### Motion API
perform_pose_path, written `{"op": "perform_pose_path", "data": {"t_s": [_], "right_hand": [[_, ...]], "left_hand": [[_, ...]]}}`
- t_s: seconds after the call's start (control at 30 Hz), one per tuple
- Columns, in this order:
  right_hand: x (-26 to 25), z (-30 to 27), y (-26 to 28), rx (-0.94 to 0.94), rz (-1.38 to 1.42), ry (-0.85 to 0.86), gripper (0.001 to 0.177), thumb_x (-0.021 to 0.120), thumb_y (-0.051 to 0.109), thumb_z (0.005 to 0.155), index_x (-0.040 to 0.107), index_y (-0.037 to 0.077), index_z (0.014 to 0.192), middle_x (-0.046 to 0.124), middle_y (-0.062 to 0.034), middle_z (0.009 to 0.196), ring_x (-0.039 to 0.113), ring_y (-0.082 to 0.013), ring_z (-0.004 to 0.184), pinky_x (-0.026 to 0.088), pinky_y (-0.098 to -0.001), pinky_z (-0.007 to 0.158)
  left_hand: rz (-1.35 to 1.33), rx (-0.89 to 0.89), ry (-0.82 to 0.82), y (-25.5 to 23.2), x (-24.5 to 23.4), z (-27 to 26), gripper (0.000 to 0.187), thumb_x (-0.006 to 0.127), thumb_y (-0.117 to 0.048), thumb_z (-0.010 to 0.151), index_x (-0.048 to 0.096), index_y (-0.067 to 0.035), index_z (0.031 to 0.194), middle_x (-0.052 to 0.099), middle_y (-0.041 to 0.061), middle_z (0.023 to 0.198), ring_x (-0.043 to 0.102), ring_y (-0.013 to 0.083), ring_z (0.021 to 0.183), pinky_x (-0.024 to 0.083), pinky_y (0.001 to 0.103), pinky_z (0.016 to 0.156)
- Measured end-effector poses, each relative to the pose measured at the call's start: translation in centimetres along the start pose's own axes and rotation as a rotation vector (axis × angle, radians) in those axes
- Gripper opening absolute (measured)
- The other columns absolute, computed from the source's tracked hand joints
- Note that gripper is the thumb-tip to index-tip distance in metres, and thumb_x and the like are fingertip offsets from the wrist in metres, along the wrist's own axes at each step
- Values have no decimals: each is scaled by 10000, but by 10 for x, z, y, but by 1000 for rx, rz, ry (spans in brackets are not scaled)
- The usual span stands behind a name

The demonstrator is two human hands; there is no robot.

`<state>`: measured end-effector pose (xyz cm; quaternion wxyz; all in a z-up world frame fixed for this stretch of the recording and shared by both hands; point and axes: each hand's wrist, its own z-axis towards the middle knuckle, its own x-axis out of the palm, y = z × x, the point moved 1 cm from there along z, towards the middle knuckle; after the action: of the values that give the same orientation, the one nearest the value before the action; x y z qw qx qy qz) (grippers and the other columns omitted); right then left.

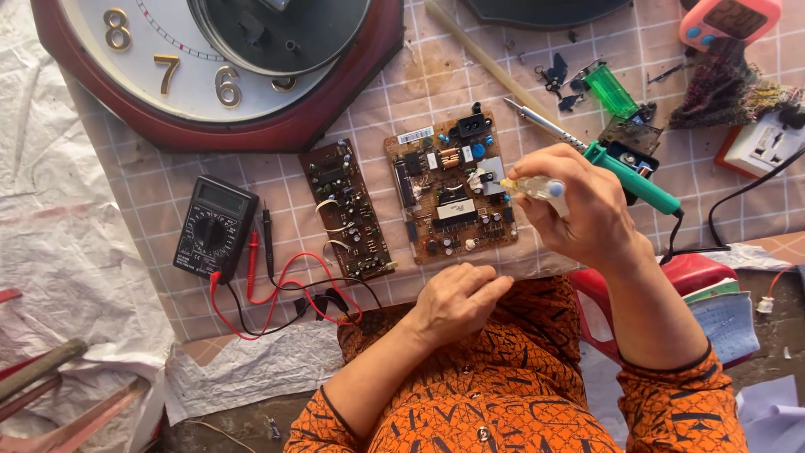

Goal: The person uses a multimeter to test points on a circuit board, then switches to a screwdriver to adjust components on the board. The workspace includes a disassembled clock and various tools.

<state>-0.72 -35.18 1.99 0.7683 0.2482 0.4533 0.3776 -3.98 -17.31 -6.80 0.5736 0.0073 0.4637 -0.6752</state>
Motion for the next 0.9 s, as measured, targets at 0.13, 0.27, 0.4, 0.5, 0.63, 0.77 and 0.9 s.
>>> {"op": "perform_pose_path", "data": {"t_s": [0.13, 0.27, 0.4, 0.5, 0.63, 0.77, 0.9], "right_hand": [[9, 9, 1, -24, -86, 119, 183, 515, 147, 869, 559, 34, 1007, 583, -136, 844, 581, -329, 669, 467, -369, 569], [11, 13, 4, -29, -155, 186, 169, 490, 132, 881, 542, 36, 1011, 565, -150, 840, 564, -361, 653, 458, -388, 535], [14, 14, 0, 3, -216, 225, 123, 563, 136, 849, 544, 82, 957, 575, -91, 843, 562, -281, 599, 458, -349, 519], [17, 14, -4, -25, -296, 233, 120, 577, 173, 850, 525, 80, 905, 552, -86, 810, 552, -269, 570, 454, -349, 505], [19, 17, -5, -11, -331, 243, 199, 579, 242, 869, 489, 66, 846, 527, -99, 781, 549, -295, 581, 444, -365, 496], [20, 17, -6, 23, -386, 258, 265, 581, 332, 862, 472, 97, 808, 485, -66, 725, 536, -287, 582, 433, -353, 515], [22, 16, -8, 28, -411, 257, 294, 582, 362, 862, 481, 98, 784, 463, -57, 685, 516, -271, 546, 414, -349, 505]], "left_hand": [[-13, -14, -27, -1, -7, 8, 111, 470, -112, 830, 578, -100, 854, 519, 68, 753, 512, 186, 549, 441, 270, 471], [-46, -6, -52, 1, -6, 7, 111, 467, -108, 831, 576, -85, 827, 517, 76, 751, 511, 197, 548, 439, 282, 465], [-34, -17, -53, -3, -8, 9, 123, 465, -107, 824, 582, -104, 864, 525, 67, 777, 512, 189, 549, 441, 277, 472], [-90, -135, -106, -11, -14, 21, 188, 465, -109, 840, 579, -118, 990, 548, 90, 872, 530, 183, 565, 457, 284, 475], [-169, -200, -170, -12, -19, 33, 220, 471, -126, 827, 580, -113, 1017, 558, 97, 931, 564, 160, 601, 492, 256, 492], [-310, -319, -272, 3, -20, 41, 353, 565, -74, 768, 504, -55, 1115, 518, 130, 970, 571, 178, 596, 501, 251, 434], [-302, -351, -389, 5, -55, 86, 498, 640, -305, 783, 427, -97, 1184, 473, 62, 980, 527, 95, 620, 481, 213, 435]]}}
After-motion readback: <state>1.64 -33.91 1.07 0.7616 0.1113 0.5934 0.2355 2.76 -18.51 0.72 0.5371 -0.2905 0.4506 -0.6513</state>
